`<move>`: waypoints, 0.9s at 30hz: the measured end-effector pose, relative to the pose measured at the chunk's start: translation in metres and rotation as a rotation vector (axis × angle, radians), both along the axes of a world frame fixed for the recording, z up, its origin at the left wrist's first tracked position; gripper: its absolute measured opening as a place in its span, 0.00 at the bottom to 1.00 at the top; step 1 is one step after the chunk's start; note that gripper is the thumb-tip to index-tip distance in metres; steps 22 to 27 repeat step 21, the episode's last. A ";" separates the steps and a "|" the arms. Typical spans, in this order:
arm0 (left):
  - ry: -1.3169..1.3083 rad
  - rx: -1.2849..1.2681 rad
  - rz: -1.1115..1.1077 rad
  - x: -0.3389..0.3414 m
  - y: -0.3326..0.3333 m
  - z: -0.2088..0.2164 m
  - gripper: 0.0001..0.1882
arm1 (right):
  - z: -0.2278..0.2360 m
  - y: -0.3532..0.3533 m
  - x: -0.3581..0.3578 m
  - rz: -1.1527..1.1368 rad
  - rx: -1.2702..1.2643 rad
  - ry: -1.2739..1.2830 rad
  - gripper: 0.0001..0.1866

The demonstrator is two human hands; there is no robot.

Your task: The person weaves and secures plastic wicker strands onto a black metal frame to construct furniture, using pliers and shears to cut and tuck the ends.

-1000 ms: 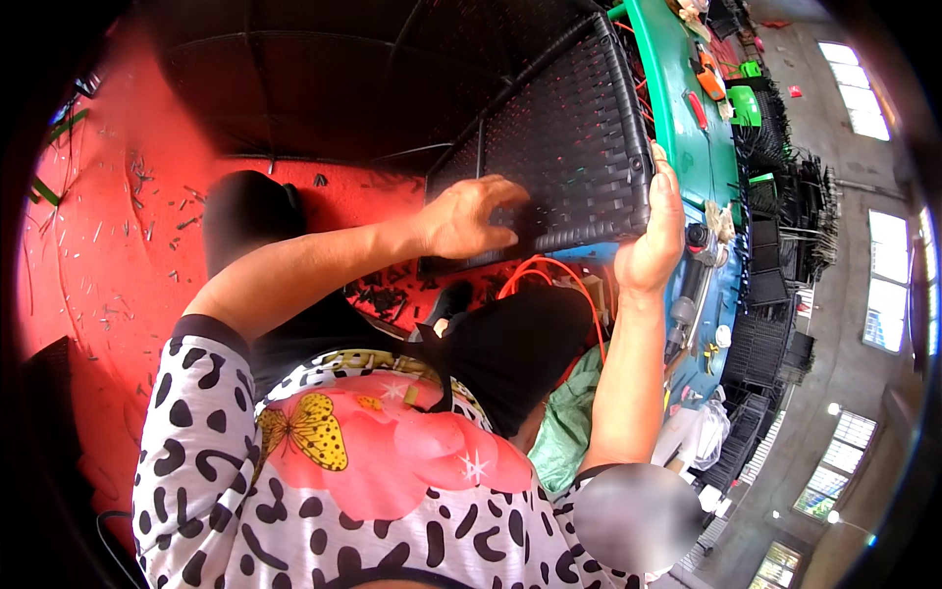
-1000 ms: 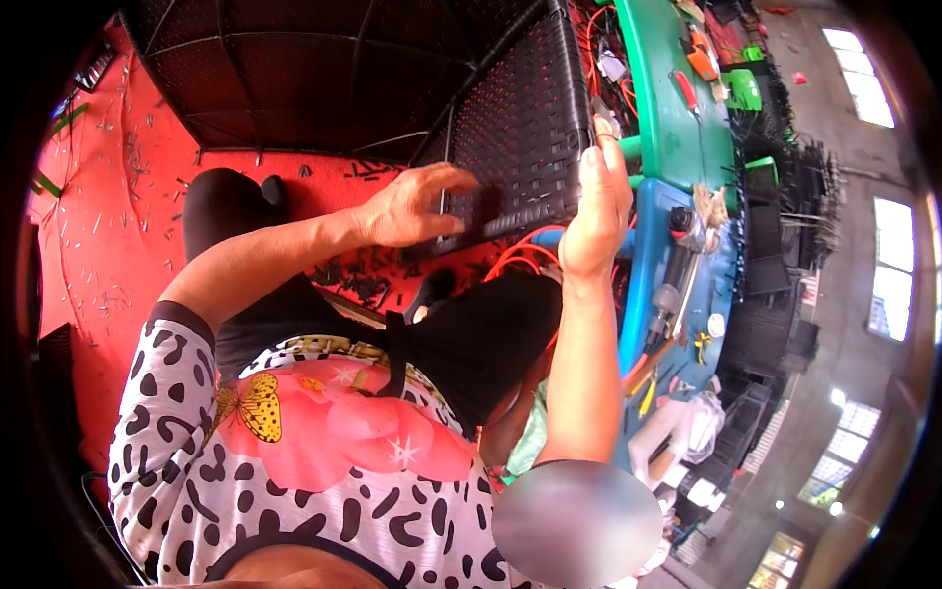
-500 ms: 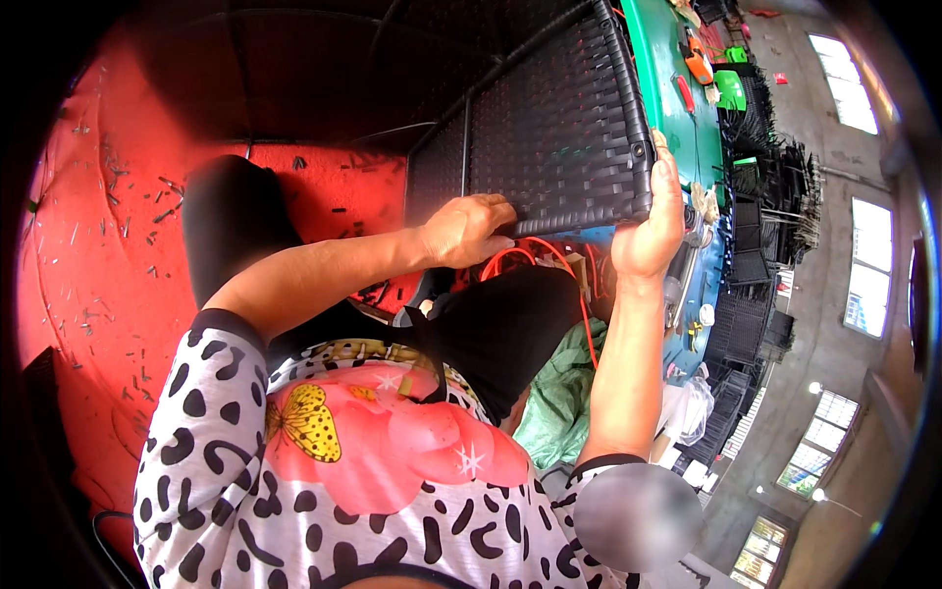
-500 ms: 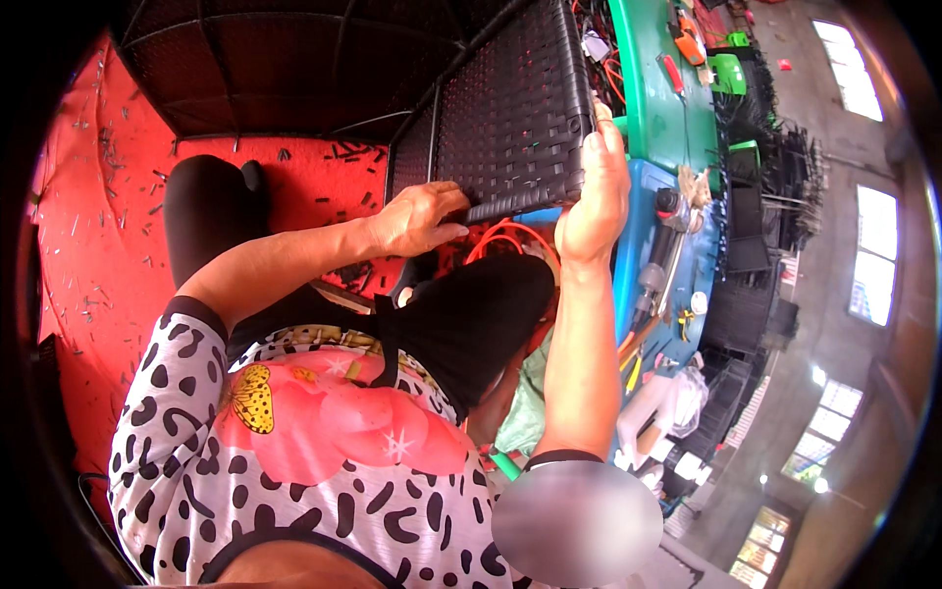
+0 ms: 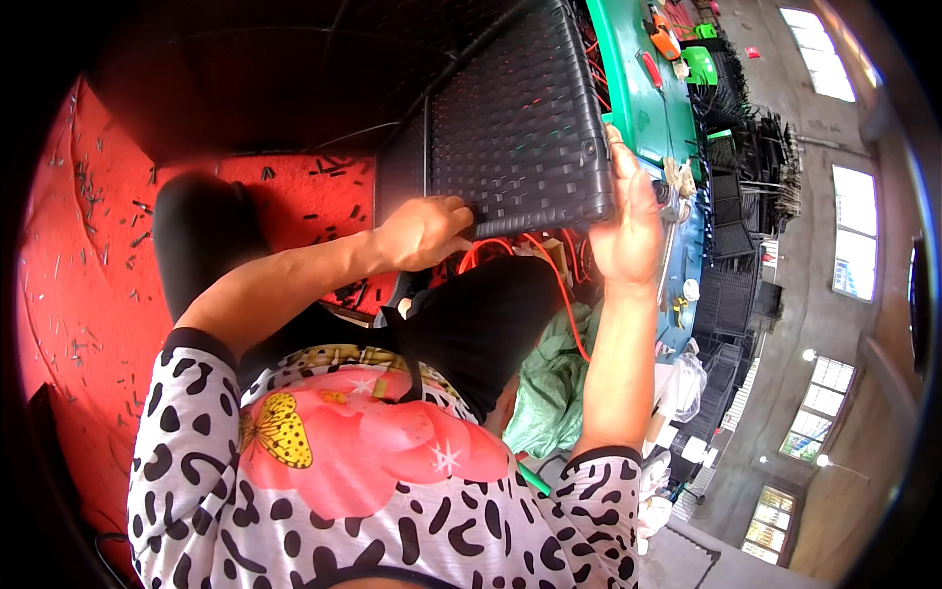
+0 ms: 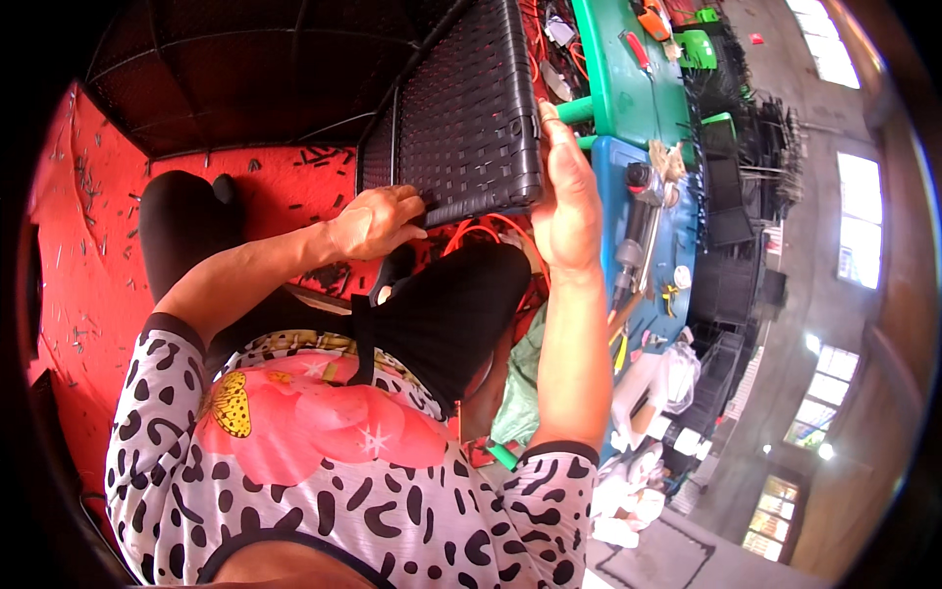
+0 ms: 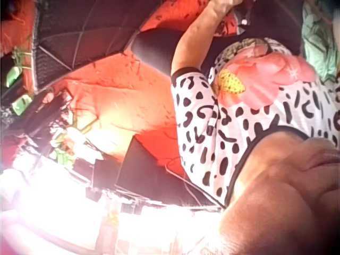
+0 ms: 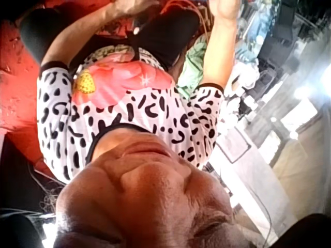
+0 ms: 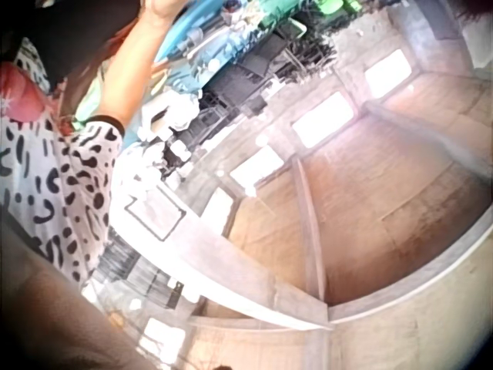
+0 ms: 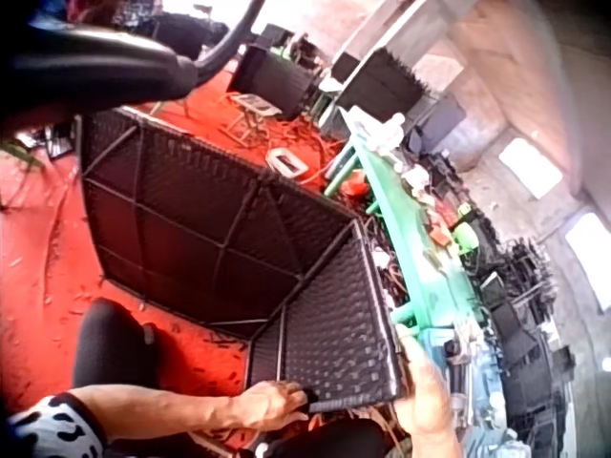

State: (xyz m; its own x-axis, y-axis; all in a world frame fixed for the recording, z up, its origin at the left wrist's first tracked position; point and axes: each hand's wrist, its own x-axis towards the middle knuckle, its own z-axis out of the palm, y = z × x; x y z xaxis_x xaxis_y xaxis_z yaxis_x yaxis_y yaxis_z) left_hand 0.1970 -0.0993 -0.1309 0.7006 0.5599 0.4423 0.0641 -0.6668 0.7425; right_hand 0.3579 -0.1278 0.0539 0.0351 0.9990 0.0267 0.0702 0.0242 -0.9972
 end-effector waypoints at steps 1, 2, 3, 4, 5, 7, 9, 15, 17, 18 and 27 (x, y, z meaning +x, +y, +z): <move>0.003 0.000 -0.004 0.000 -0.001 -0.001 0.14 | 0.001 -0.004 -0.003 -0.004 0.027 -0.019 0.38; 0.008 0.017 -0.015 0.001 -0.002 -0.001 0.14 | 0.006 -0.008 -0.005 -0.010 0.027 -0.017 0.38; 0.016 0.033 -0.026 0.000 -0.004 -0.002 0.15 | 0.014 -0.014 -0.007 0.028 -0.031 -0.152 0.35; 0.020 0.032 -0.032 0.000 -0.006 -0.001 0.15 | 0.018 -0.018 -0.006 0.065 -0.089 -0.288 0.32; 0.028 0.045 -0.045 -0.001 -0.007 0.000 0.15 | 0.018 -0.021 -0.004 0.057 -0.090 -0.283 0.32; 0.039 0.062 -0.065 -0.001 -0.010 -0.001 0.15 | 0.020 -0.028 0.002 0.037 -0.140 -0.580 0.24; 0.101 0.117 -0.078 -0.001 -0.013 -0.005 0.15 | 0.027 -0.039 -0.011 -0.017 -0.166 -0.764 0.17; 0.137 0.109 -0.080 -0.030 -0.004 -0.003 0.11 | 0.004 -0.071 -0.007 0.098 -0.025 -0.997 0.19; 0.298 0.222 -0.048 -0.050 0.028 0.012 0.09 | 0.001 -0.081 -0.004 0.121 0.036 -1.002 0.21; 0.158 0.068 0.085 -0.066 0.040 0.012 0.09 | 0.006 -0.084 -0.006 0.138 -0.038 -0.896 0.23; 0.148 -0.480 0.373 -0.136 0.066 0.027 0.09 | 0.019 -0.064 -0.008 0.127 -0.260 -0.467 0.37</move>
